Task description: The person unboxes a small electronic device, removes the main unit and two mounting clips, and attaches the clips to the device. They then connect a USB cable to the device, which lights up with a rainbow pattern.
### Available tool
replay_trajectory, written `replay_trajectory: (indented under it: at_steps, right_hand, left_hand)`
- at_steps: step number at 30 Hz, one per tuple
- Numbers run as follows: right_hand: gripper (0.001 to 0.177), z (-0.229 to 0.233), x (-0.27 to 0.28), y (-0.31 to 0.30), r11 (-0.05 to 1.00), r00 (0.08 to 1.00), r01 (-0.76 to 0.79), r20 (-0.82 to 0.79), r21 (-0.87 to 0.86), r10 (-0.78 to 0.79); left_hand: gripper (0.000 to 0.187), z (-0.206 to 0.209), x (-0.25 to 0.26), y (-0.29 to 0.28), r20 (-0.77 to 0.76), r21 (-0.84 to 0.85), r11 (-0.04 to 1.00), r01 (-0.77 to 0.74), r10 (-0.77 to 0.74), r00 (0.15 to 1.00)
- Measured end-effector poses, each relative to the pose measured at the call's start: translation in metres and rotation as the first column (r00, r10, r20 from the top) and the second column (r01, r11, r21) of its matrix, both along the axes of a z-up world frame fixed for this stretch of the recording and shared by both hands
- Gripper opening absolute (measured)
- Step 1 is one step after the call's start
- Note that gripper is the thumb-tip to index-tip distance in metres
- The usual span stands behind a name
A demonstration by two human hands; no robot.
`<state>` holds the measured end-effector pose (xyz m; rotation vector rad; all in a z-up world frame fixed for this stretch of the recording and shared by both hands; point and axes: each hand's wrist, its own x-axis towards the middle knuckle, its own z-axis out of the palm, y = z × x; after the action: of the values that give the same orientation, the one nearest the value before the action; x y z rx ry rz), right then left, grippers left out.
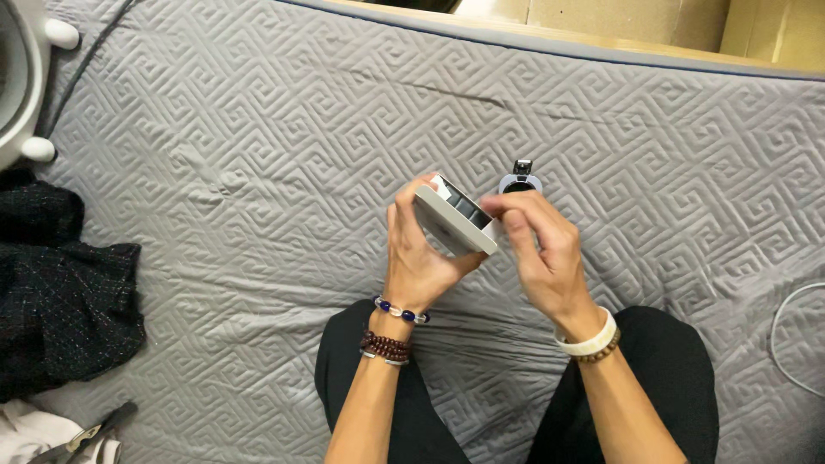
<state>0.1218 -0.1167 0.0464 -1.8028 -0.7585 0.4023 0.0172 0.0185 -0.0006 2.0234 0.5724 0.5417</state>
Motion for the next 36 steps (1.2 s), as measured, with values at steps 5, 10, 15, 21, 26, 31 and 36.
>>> replay_trajectory:
  at_steps: [5,10,15,21,26,31,36]
  right_hand:
    - [0.032,0.011,-0.017,-0.005,0.996,0.985,0.08,0.151,0.035,-0.085]
    - [0.043,0.011,-0.027,0.0,0.995,0.922,0.097,0.378,-0.008,-0.087]
    - [0.032,0.013,-0.031,0.007,0.987,0.896,0.155,0.425,-0.034,-0.126]
    - [0.024,0.013,-0.026,0.01,0.973,0.911,0.218,0.372,-0.07,-0.177]
    - [0.016,0.01,-0.019,0.012,0.982,0.961,0.178,0.226,-0.057,-0.16]
    - [0.012,0.007,-0.01,0.015,0.983,0.979,0.17,0.129,-0.074,-0.16]
    - [0.012,-0.001,-0.008,0.013,0.978,0.978,0.193,-0.071,-0.074,-0.198]
  left_hand:
    - [0.101,0.002,0.001,-0.003,0.036,0.017,0.997,-0.078,0.077,0.996]
    - [0.099,0.007,0.003,-0.007,0.025,0.043,0.994,-0.101,0.1,0.995]
    - [0.094,0.007,0.007,-0.014,0.05,0.087,0.99,-0.114,0.11,0.993]
    - [0.104,0.005,0.006,-0.02,0.101,0.035,0.991,-0.13,0.125,0.987]
    - [0.11,0.001,0.003,-0.018,0.105,0.117,0.986,-0.122,0.109,0.988]
    - [0.108,0.001,-0.004,-0.014,0.085,0.154,0.984,-0.085,0.072,0.994]
    - [0.101,0.0,-0.001,-0.014,0.07,0.127,0.987,-0.095,0.087,0.994]
